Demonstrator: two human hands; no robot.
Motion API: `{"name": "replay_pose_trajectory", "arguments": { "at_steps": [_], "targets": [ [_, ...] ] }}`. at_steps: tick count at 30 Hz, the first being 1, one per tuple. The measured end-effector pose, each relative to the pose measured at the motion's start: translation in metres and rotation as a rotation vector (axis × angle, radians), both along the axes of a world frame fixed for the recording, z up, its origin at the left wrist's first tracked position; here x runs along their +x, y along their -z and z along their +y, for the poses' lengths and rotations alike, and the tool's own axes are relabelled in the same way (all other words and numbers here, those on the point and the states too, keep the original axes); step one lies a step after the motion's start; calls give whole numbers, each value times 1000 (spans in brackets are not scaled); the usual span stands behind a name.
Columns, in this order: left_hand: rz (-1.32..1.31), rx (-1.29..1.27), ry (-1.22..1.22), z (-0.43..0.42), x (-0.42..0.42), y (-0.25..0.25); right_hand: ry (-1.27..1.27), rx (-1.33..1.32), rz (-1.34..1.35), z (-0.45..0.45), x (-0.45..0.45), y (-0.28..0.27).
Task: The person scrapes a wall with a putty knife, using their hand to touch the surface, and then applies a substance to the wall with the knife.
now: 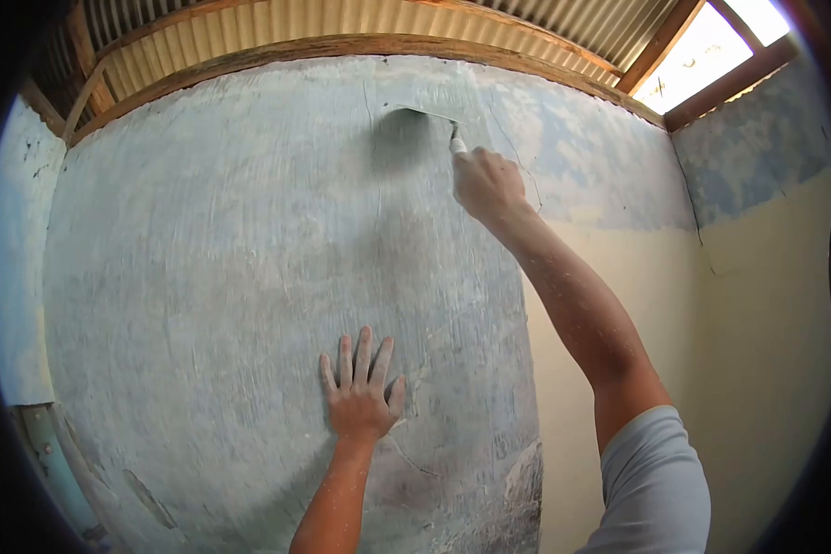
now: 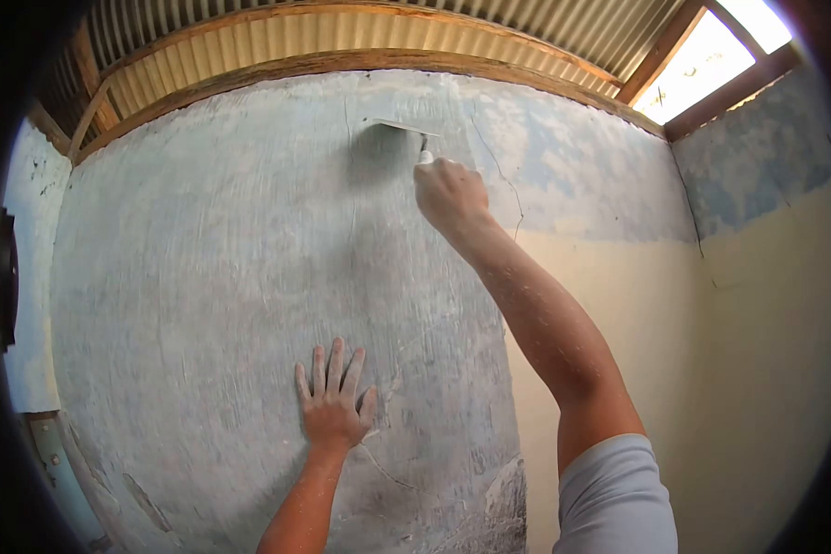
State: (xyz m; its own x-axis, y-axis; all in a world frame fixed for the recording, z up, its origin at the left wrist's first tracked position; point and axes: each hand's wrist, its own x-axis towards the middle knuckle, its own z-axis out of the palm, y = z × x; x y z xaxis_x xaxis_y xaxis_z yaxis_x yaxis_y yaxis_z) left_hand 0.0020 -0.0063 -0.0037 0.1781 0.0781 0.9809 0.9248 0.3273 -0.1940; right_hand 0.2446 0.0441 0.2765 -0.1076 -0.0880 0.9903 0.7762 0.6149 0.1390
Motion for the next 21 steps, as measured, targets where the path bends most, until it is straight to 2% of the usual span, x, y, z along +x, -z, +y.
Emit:
{"name": "replay_pose_trajectory", "arguments": {
  "at_steps": [3,5,8,11,14,17,21],
  "targets": [
    [2,-7,-5,-1,-2,-2,-84,110,7,15,-8,-46],
    [8,-7,-6,0,-3,-1,-84,66,8,9,-8,-68],
    [1,2,-9,1,-1,-1,-78,86,12,7,-5,-60],
    [-15,-3,-19,-3,-1,-3,15,93,-54,9,-2,-6],
    [-9,-23,-36,-2,1,-1,67,43,-75,15,-3,-22],
    [-18,-20,-48,-1,-2,0,-69,252,79,29,-7,-79],
    [20,-30,-33,-1,-4,1,22,219,-58,7,4,-61]
  ]
}}
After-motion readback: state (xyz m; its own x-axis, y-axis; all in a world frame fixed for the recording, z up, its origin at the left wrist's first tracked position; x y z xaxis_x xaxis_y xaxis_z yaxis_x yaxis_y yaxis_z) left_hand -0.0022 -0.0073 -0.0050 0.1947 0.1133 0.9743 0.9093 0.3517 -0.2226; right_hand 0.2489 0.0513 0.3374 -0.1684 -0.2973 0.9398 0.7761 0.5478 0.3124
